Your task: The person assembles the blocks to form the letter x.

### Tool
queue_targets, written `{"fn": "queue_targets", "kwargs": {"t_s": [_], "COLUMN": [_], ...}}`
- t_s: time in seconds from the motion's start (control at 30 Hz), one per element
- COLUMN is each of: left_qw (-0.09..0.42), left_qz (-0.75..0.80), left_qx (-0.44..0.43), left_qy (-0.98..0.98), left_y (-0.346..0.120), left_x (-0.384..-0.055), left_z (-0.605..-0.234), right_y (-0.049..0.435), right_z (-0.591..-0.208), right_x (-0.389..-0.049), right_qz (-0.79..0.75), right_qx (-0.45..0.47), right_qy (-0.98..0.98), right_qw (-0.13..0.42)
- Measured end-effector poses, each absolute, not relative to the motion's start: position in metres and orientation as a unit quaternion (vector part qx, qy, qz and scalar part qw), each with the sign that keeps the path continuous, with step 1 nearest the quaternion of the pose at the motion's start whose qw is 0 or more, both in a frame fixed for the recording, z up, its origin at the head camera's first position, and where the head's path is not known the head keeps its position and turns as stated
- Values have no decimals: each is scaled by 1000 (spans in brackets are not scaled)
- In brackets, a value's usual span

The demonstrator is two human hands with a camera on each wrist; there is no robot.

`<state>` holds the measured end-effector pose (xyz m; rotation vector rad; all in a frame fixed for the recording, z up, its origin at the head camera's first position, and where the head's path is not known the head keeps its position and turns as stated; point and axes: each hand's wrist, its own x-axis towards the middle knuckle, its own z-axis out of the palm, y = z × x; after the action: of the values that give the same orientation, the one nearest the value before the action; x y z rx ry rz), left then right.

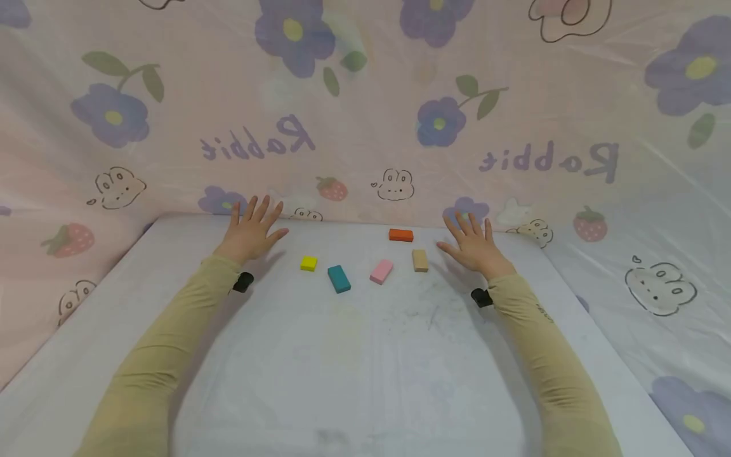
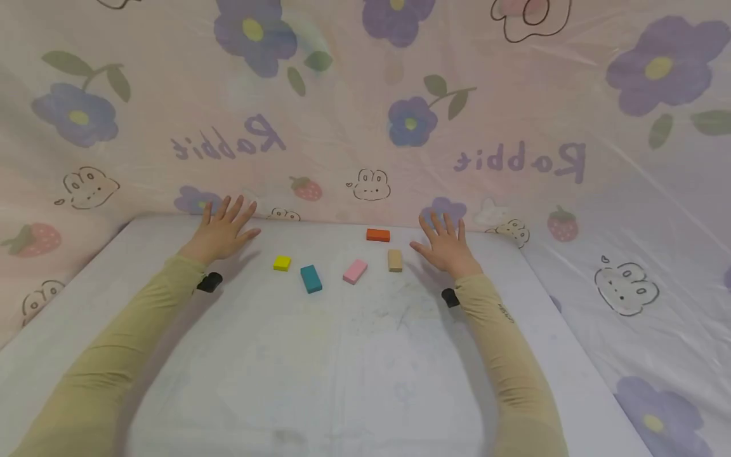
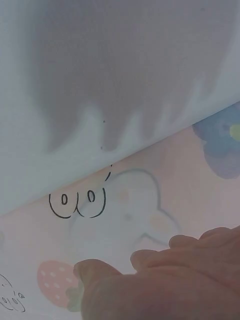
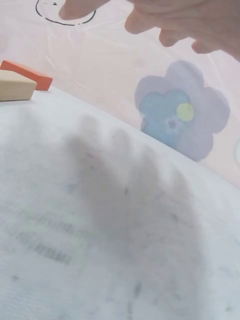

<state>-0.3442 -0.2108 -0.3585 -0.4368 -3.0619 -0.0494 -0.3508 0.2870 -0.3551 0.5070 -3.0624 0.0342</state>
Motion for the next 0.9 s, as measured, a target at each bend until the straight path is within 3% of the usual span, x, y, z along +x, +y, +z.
{"fn": "queue_targets", "kwargs": {"t_s": [0.63, 0.9], "left_qw": [13, 5], "left_qz": [-86, -166], "left_qx": [-167, -213], "left_qy": [-982, -963], "left_y": [-206, -204], "left_x": [-337, -338], "left_z": [-332, -331], "right_y": [284, 277], "right_z": [-339, -332], "right_x": [-352, -350], "right_qz": [64, 185], "right_qx": [188, 232], "right_qy": [-980, -955], "right_qw": [25, -27]}}
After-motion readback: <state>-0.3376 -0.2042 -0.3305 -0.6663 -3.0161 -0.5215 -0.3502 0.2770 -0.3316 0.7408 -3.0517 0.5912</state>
